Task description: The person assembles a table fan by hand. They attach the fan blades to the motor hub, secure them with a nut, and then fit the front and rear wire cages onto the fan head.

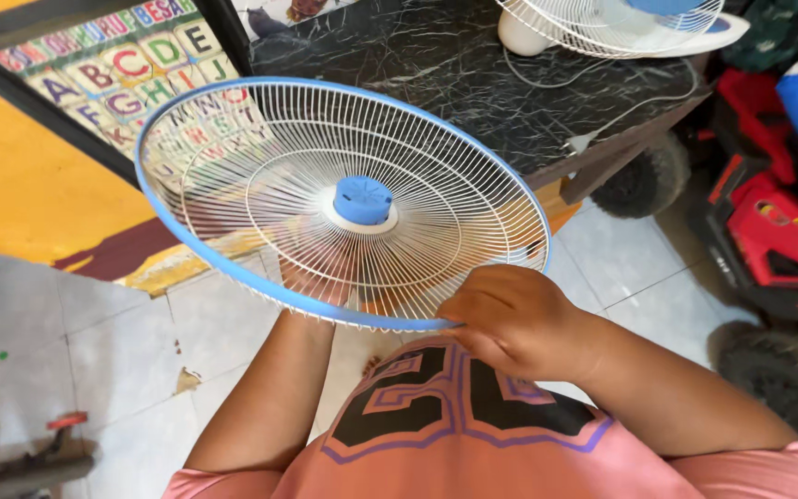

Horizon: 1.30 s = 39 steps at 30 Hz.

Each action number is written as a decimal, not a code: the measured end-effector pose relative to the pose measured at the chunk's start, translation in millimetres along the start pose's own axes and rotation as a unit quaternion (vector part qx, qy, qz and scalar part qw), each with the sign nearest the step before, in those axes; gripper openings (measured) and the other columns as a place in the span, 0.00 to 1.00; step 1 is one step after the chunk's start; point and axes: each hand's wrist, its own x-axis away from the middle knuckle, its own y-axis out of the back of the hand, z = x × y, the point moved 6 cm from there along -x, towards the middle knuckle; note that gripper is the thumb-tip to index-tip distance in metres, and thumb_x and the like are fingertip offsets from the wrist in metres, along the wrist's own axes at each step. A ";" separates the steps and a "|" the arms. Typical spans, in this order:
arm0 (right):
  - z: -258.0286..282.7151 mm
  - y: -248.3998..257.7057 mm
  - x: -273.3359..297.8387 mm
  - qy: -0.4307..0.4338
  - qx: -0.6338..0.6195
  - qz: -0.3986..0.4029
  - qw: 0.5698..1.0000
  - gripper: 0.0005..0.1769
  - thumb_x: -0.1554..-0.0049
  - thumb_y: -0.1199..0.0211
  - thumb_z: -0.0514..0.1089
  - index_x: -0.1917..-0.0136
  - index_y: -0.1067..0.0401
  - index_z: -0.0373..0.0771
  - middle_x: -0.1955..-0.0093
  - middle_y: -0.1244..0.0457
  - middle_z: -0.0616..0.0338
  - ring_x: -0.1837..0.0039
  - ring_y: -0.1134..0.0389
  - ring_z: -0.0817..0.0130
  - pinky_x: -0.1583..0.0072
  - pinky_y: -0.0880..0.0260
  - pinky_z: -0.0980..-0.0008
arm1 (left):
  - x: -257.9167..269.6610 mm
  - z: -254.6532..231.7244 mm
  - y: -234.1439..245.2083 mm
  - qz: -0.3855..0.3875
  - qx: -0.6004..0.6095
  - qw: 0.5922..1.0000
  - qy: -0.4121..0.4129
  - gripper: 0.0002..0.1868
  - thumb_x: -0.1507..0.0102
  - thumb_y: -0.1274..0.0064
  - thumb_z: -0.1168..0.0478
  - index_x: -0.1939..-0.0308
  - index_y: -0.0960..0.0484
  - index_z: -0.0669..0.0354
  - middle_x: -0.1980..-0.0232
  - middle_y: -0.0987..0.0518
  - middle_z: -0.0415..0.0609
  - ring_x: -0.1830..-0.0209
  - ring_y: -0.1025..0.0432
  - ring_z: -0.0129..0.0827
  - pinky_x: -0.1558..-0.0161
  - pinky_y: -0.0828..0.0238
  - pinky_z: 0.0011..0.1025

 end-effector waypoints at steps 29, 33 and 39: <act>81.0 -21.8 230.9 -0.321 -0.450 -0.091 0.828 0.08 0.42 0.38 0.28 0.48 0.28 0.31 0.55 0.33 0.59 0.54 0.33 0.74 0.52 0.31 0.74 | 248.3 89.5 186.9 -0.265 -0.184 0.946 0.026 0.35 0.30 0.68 0.37 0.24 0.46 0.46 0.26 0.33 0.49 0.28 0.38 0.54 0.33 0.40 0.53; 106.4 -49.3 240.2 -0.301 -0.475 -0.101 0.821 0.08 0.42 0.37 0.28 0.48 0.28 0.29 0.54 0.34 0.56 0.53 0.32 0.71 0.51 0.30 0.72 | 313.8 71.6 266.9 -0.380 -0.210 0.900 0.033 0.37 0.32 0.65 0.36 0.22 0.48 0.43 0.22 0.41 0.45 0.25 0.43 0.54 0.31 0.41 0.56; 134.7 -59.9 239.0 -0.215 -0.579 -0.171 0.768 0.14 0.41 0.33 0.40 0.46 0.30 0.28 0.52 0.32 0.51 0.52 0.31 0.67 0.49 0.29 0.68 | 357.4 29.3 272.7 -0.266 -0.057 0.962 0.005 0.39 0.33 0.71 0.30 0.25 0.40 0.45 0.29 0.32 0.43 0.32 0.37 0.52 0.35 0.37 0.54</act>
